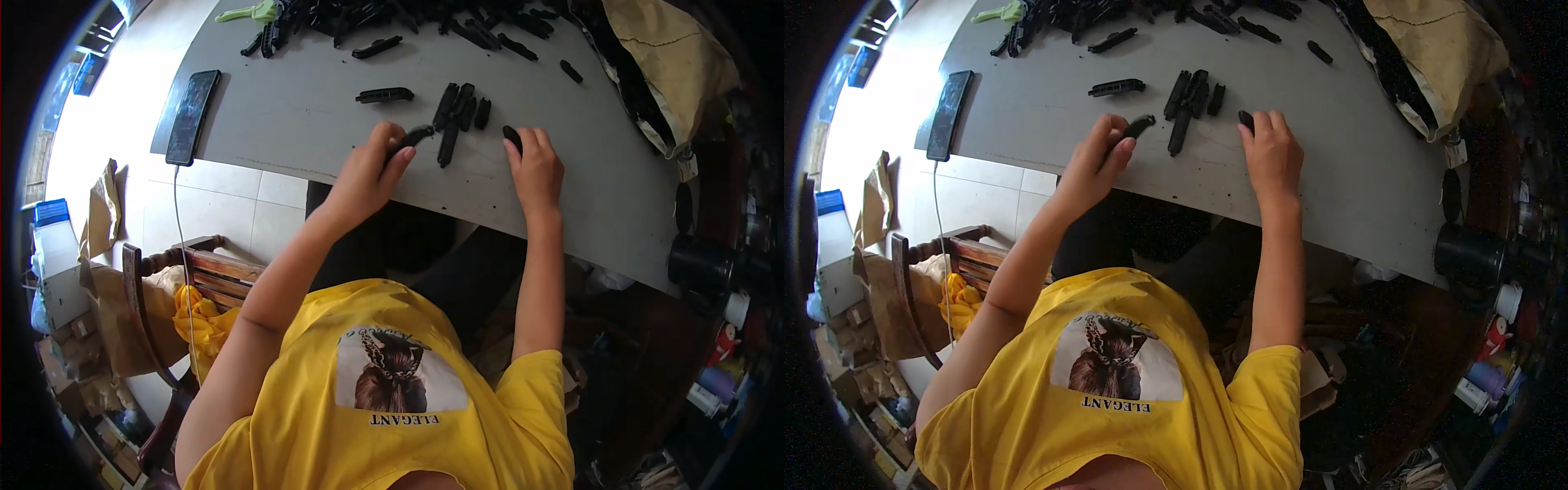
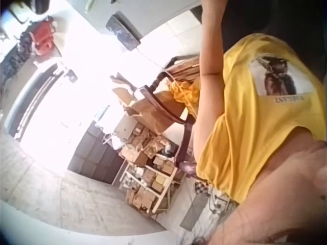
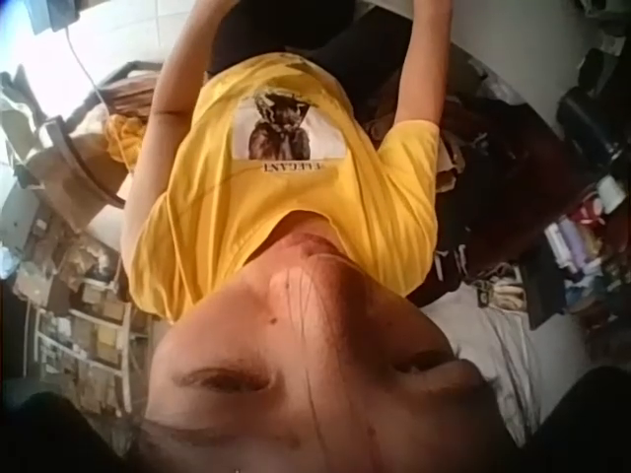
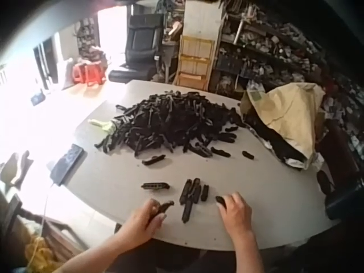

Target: Inspecting and sorting small black plastic components on a table.

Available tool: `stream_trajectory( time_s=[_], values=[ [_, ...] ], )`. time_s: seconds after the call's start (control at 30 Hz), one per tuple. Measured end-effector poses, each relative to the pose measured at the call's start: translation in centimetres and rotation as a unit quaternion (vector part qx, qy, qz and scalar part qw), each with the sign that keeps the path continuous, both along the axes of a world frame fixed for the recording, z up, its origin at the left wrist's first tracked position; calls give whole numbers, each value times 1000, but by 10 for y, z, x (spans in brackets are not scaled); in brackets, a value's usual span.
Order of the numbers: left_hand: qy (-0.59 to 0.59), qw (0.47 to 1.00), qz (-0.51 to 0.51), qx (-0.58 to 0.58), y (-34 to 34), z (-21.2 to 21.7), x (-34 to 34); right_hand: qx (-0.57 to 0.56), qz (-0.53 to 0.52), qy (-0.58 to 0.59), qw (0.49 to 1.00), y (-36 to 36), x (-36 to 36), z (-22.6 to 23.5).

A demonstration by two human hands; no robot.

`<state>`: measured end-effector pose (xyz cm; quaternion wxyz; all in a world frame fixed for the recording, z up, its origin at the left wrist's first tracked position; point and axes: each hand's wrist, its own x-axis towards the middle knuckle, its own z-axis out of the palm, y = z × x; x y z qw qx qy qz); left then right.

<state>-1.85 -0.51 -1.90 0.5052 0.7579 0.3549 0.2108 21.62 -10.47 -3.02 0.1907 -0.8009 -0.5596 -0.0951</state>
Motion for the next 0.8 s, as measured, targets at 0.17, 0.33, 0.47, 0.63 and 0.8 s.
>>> stream_trajectory(
  time_s=[0.17, 0.33, 0.47, 0.63, 0.8],
  values=[
    [-62, 997, -14, -40, -23, 5, 5, 184, 59, 674, 713, -18, -54, 25],
    [-74, 992, -102, -21, -40, 22, 12, 246, 114, 712, 648, -31, -100, 22],
    [-86, 988, -123, -25, -46, 27, 14, 298, 108, 686, 655, -37, -106, 16],
    [-126, 984, -126, -20, -46, 28, 12, 307, 125, 605, 724, -39, -108, 14],
    [-90, 983, -160, -24, -48, 36, 10, 303, 156, 776, 531, -41, -114, 15]
  ],
)
